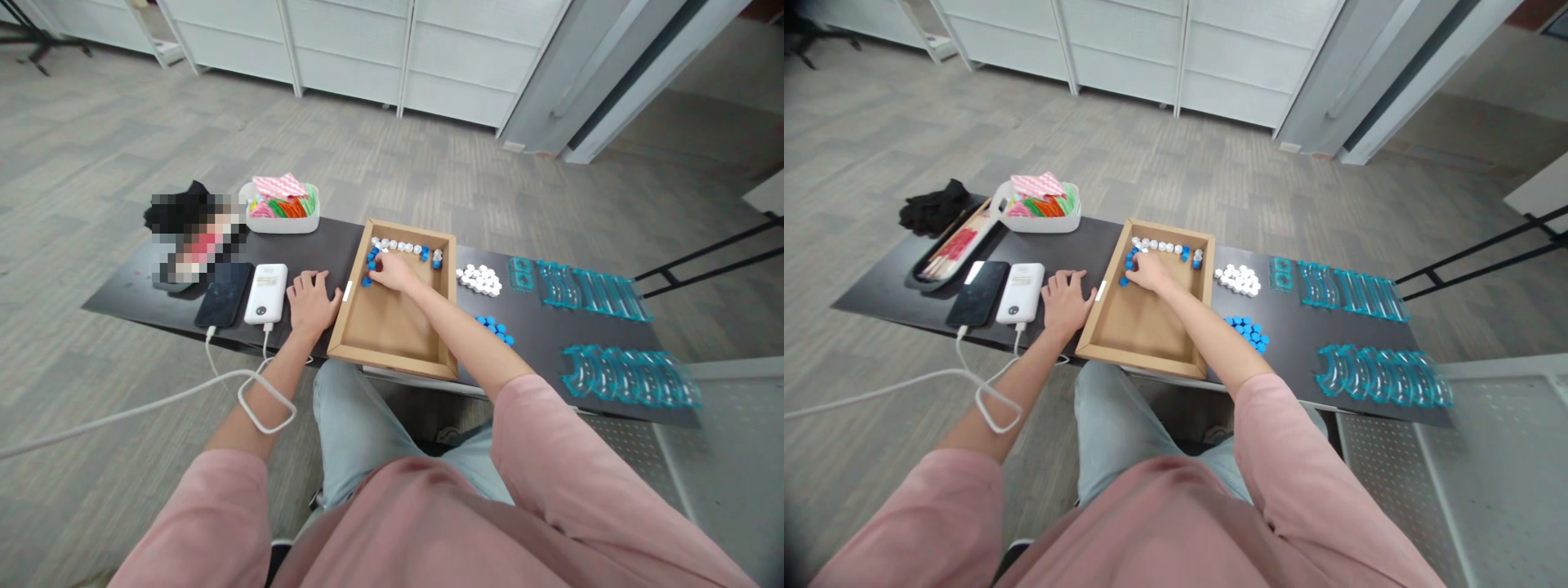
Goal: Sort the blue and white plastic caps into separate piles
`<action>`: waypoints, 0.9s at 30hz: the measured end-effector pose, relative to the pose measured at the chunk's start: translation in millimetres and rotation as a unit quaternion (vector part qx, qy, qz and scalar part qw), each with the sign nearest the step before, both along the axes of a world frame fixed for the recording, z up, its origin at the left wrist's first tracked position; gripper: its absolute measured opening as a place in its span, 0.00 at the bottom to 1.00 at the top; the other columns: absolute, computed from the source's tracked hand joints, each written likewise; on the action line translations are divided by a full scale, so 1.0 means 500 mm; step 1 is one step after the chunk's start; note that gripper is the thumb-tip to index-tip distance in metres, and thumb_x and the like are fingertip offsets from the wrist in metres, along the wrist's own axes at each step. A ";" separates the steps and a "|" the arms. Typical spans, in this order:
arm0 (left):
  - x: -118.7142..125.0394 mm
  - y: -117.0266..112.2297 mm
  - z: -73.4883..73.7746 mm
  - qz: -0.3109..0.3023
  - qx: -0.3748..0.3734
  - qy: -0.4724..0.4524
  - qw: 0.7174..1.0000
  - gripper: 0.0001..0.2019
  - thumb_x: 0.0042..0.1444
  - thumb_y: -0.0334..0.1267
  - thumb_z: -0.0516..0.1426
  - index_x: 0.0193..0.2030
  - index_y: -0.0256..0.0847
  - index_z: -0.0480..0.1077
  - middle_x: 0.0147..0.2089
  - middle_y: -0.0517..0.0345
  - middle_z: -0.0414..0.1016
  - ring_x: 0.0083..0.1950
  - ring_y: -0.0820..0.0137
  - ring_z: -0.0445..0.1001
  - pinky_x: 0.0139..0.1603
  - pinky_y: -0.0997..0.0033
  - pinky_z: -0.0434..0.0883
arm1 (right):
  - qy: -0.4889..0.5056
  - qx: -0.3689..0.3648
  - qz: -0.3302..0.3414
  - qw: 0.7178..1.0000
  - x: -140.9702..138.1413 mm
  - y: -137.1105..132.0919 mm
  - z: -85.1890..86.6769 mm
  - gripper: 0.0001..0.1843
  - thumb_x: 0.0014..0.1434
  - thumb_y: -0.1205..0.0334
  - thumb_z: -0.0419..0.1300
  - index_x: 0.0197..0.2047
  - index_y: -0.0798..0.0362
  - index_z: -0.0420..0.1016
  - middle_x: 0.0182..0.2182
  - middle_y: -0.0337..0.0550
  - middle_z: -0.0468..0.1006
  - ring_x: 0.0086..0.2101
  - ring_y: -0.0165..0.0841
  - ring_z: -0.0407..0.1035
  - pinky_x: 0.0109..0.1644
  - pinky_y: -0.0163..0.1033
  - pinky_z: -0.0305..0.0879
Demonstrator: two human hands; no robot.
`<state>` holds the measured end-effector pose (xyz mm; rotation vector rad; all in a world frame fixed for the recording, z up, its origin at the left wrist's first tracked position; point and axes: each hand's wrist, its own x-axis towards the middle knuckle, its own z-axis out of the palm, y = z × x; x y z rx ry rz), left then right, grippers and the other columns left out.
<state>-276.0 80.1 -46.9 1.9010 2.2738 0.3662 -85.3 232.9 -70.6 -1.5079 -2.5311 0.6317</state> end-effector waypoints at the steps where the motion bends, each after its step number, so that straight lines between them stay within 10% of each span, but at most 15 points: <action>1: -0.001 0.000 0.000 -0.004 -0.001 0.000 1.000 0.33 0.75 0.49 0.45 0.78 0.33 0.68 0.74 0.29 0.68 0.73 0.40 0.65 0.70 0.43 0.62 | 0.001 0.005 0.000 1.000 0.012 -0.004 0.006 0.06 0.67 0.62 0.66 0.46 0.51 0.84 0.46 0.49 0.89 0.46 0.46 0.81 0.49 0.44 0.74; 18: 0.017 -0.008 0.021 -0.006 -0.037 0.031 0.999 0.34 0.75 0.48 0.45 0.80 0.31 0.64 0.76 0.27 0.64 0.74 0.40 0.62 0.73 0.43 0.60 | 0.028 0.069 0.054 0.996 0.237 -0.078 0.084 0.11 0.69 0.63 0.65 0.52 0.53 0.86 0.51 0.53 0.85 0.52 0.47 0.79 0.58 0.48 0.74; 23: 0.023 -0.006 0.023 0.000 -0.041 0.044 0.998 0.34 0.75 0.48 0.48 0.80 0.31 0.65 0.74 0.25 0.64 0.74 0.37 0.64 0.73 0.42 0.63 | 0.214 -0.001 -0.051 0.975 0.373 -0.110 0.061 0.14 0.65 0.58 0.68 0.53 0.50 0.83 0.39 0.41 0.85 0.38 0.38 0.79 0.50 0.44 0.76; 27: 0.034 -0.003 0.028 0.017 -0.050 0.055 0.997 0.32 0.77 0.45 0.43 0.80 0.29 0.65 0.74 0.26 0.64 0.74 0.39 0.65 0.74 0.44 0.63 | 0.359 -0.046 -0.209 0.908 0.519 -0.142 0.011 0.18 0.55 0.50 0.75 0.43 0.47 0.77 0.42 0.41 0.85 0.37 0.38 0.81 0.45 0.43 0.78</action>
